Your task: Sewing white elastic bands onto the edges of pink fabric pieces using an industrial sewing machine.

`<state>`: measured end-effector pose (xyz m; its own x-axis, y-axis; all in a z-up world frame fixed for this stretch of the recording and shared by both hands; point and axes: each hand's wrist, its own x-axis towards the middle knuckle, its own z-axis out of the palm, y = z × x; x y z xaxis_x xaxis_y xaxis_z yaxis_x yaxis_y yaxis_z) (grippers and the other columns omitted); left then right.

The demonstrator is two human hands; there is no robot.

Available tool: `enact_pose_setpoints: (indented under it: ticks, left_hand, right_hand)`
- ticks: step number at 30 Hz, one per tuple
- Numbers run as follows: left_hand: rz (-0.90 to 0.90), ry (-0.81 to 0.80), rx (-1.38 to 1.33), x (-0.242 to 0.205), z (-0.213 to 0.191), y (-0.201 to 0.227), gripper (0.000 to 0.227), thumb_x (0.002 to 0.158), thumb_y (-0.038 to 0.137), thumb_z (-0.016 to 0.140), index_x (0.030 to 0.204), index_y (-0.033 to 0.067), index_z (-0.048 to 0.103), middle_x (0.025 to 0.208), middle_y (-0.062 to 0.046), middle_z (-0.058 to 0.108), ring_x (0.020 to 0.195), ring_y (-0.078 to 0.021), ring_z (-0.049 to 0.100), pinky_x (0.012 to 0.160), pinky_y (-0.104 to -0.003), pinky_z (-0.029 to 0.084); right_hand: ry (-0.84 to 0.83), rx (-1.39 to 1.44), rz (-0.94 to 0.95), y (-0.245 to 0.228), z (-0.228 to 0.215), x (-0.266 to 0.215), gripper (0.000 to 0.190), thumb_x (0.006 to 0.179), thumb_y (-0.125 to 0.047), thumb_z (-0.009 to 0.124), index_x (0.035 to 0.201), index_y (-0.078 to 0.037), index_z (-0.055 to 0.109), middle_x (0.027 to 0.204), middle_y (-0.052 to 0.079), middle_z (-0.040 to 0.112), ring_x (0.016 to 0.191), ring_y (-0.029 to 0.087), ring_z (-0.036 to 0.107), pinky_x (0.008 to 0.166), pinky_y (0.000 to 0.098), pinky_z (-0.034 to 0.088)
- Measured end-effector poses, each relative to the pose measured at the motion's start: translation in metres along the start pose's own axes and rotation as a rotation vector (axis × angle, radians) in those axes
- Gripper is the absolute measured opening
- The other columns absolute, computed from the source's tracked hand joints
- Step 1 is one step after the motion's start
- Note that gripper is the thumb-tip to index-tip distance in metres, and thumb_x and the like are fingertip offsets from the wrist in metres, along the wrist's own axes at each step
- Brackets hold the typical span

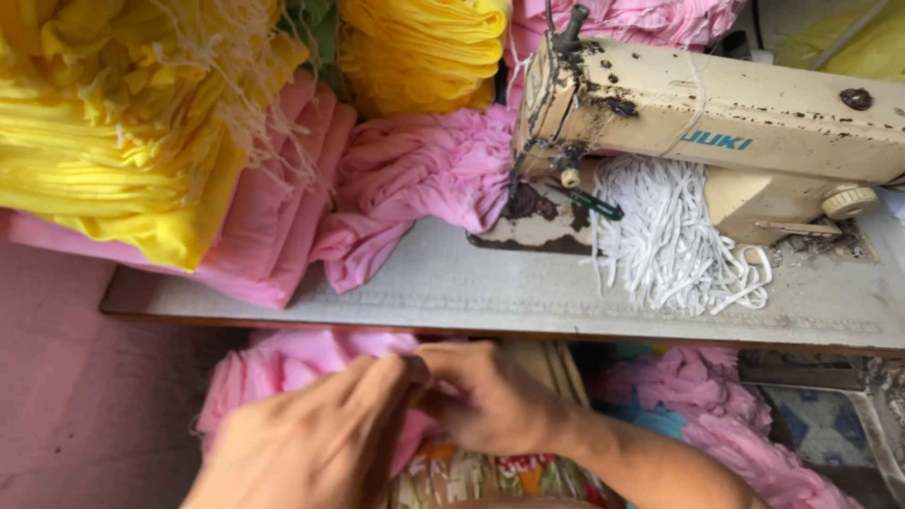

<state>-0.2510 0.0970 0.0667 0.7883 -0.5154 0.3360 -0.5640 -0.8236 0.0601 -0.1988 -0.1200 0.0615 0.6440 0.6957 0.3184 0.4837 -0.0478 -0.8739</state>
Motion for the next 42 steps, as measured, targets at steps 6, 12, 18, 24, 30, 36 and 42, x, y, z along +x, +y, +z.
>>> enact_pose_setpoints:
  ticks: [6, 12, 18, 24, 30, 36, 42]
  left_hand:
    - [-0.008, -0.023, -0.142, 0.034, -0.041, -0.029, 0.039, 0.094, 0.034, 0.055, 0.13, 0.0244, 0.063, 0.102, 0.002, 0.075, 0.071, -0.0188, 0.075, 0.041, -0.041, 0.057]
    - [-0.056, -0.052, -0.312, 0.086, -0.073, -0.026, 0.032, 0.094, 0.03, 0.057, 0.124, 0.029, 0.068, 0.086, 0.0, 0.077, 0.067, -0.0273, 0.075, 0.045, -0.051, 0.057]
    - [-0.146, 0.02, -0.485, 0.157, 0.126, -0.03, 0.014, 0.08, 0.024, 0.073, 0.09, 0.0228, 0.081, 0.069, -0.005, 0.073, 0.063, -0.0338, 0.074, 0.052, -0.044, 0.059]
    - [-0.216, -0.002, -0.545, 0.231, 0.225, -0.028, 0.022, 0.083, 0.027, 0.067, 0.098, 0.0215, 0.082, 0.087, -0.014, 0.074, 0.076, -0.043, 0.075, 0.065, -0.055, 0.063]
    - [-0.345, 0.099, -0.537, 0.267, 0.237, -0.054, 0.026, 0.085, 0.025, 0.068, 0.106, 0.0166, 0.081, 0.094, -0.015, 0.072, 0.082, -0.0428, 0.075, 0.071, -0.052, 0.063]
    - [-0.343, 0.126, -0.671, 0.274, 0.234, -0.061, 0.026, 0.087, 0.026, 0.069, 0.106, 0.0124, 0.08, 0.095, -0.017, 0.073, 0.087, -0.0414, 0.074, 0.075, -0.049, 0.063]
    - [-0.327, 0.12, -0.853, 0.273, 0.231, -0.07, 0.027, 0.092, 0.029, 0.065, 0.106, 0.0102, 0.08, 0.094, -0.02, 0.073, 0.089, -0.0427, 0.074, 0.076, -0.049, 0.061]
  right_hand:
    - [-0.026, 0.19, -0.192, -0.09, -0.055, 0.008, 0.06, 0.112, -0.048, 0.046, 0.078, -0.003, 0.067, 0.073, 0.009, 0.072, 0.057, 0.024, 0.072, 0.055, 0.0325, 0.055]
    - [0.115, 0.122, 0.23, 0.028, -0.066, 0.006, 0.038, 0.104, -0.033, 0.054, 0.074, -0.011, 0.058, 0.063, -0.003, 0.042, 0.054, 0.011, 0.04, 0.048, 0.0276, 0.032]
    - [0.558, -0.394, 0.535, 0.111, -0.121, -0.024, 0.016, 0.087, -0.019, 0.076, 0.077, -0.007, 0.078, 0.052, 0.008, 0.067, 0.057, 0.013, 0.058, 0.051, 0.0306, 0.046]
    - [0.53, -0.927, 0.814, 0.188, -0.172, -0.019, 0.029, 0.084, -0.048, 0.074, 0.088, -0.02, 0.079, 0.076, 0.004, 0.077, 0.084, 0.031, 0.076, 0.069, 0.0472, 0.059]
    - [0.533, -1.156, 0.685, 0.249, -0.189, -0.002, 0.027, 0.086, -0.045, 0.068, 0.082, -0.021, 0.078, 0.065, 0.01, 0.073, 0.071, 0.034, 0.075, 0.062, 0.0503, 0.058]
    - [0.675, -1.16, 0.626, 0.263, -0.191, -0.004, 0.026, 0.087, -0.04, 0.071, 0.082, -0.016, 0.079, 0.07, 0.009, 0.075, 0.07, 0.035, 0.075, 0.061, 0.0484, 0.059]
    - [0.836, -0.952, 0.643, 0.187, -0.2, -0.04, 0.02, 0.087, -0.034, 0.079, 0.102, -0.02, 0.078, 0.085, 0.003, 0.078, 0.088, 0.025, 0.075, 0.071, 0.0414, 0.06]
